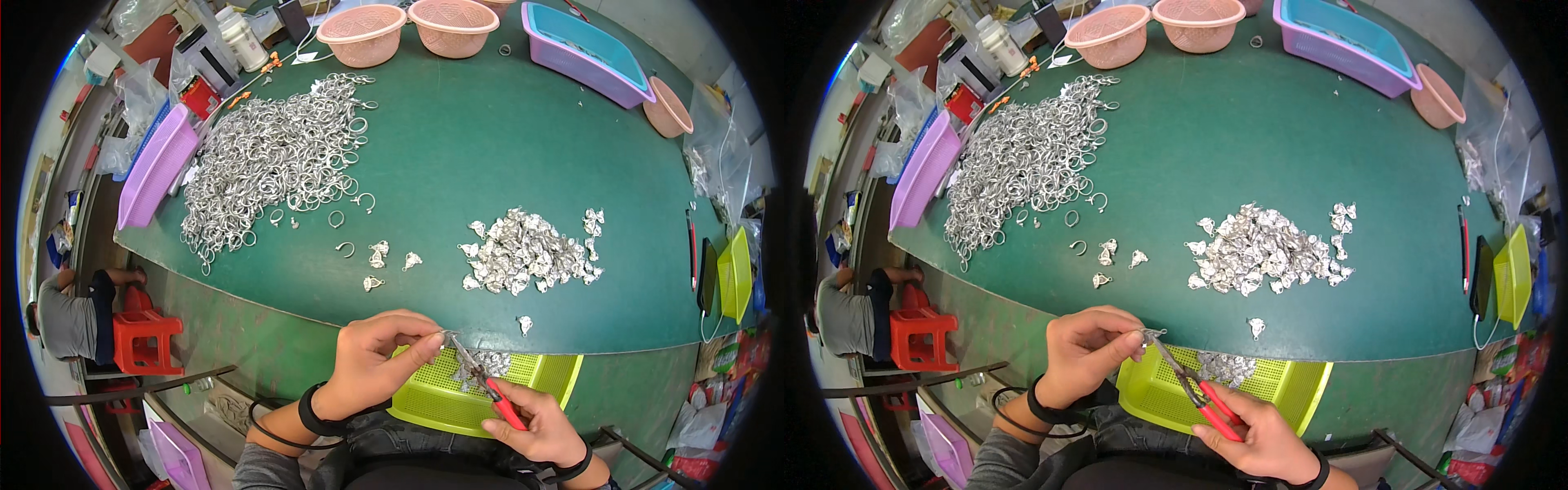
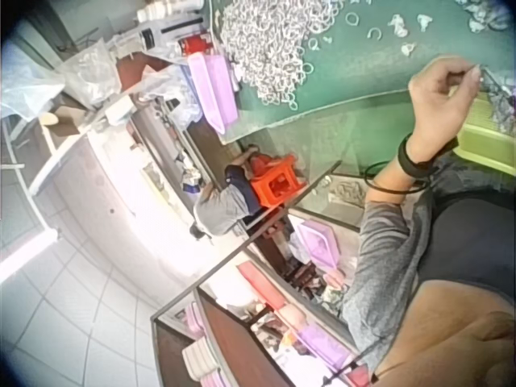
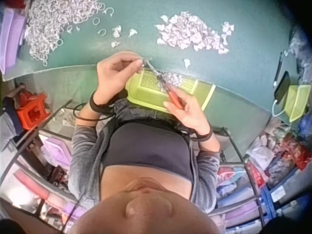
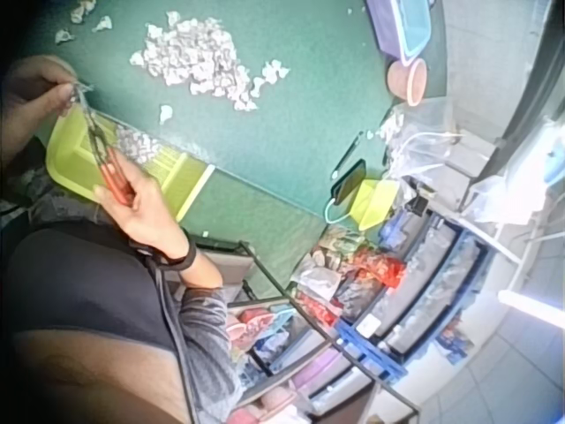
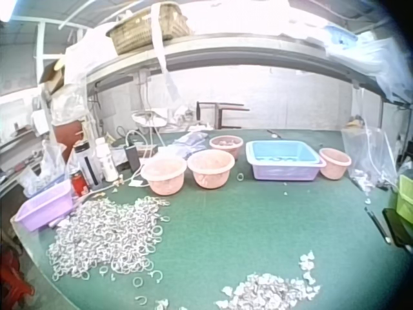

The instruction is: Trimming excess material from small metal parts using pliers.

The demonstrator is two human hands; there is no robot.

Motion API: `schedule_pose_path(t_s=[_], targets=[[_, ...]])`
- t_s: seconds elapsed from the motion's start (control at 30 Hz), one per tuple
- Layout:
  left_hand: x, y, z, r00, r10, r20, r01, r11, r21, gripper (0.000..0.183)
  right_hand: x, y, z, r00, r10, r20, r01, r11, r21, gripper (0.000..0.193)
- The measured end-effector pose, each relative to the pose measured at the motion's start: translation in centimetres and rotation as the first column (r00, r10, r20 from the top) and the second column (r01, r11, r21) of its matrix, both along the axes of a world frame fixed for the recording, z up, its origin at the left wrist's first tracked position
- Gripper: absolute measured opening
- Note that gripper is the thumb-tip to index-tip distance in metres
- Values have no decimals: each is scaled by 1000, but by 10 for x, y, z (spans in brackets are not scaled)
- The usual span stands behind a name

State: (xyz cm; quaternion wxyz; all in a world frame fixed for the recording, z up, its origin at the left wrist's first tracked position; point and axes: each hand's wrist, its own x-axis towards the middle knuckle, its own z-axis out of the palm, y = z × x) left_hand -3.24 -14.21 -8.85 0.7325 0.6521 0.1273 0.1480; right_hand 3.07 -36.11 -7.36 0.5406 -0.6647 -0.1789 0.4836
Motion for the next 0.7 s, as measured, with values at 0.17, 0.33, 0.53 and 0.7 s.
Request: schedule_pose_path(t_s=[0.17, 0.33, 0.53, 0.7], targets=[[1, 2, -1, 1000, -29, -6, 27, 972, -232, 11, -4, 6, 2, 977, -63, 204, 72, 997, -40, 51], [-1, 1, -5, 997, -65, -35, 50, 941, -334, 11, -1, 5, 6, 965, -24, 260, 37, 998, -45, 50], [-1, -7, -1, 997, 40, 68, -25, 978, -206, 10, 8, -4, 8, 985, 75, -157, -67, 996, 54, 51], [-1, -5, -2, 999, 39, 31, -43, 988, 149, 7, 9, -7, 6, 971, 81, -225, -75, 997, 35, 52]])
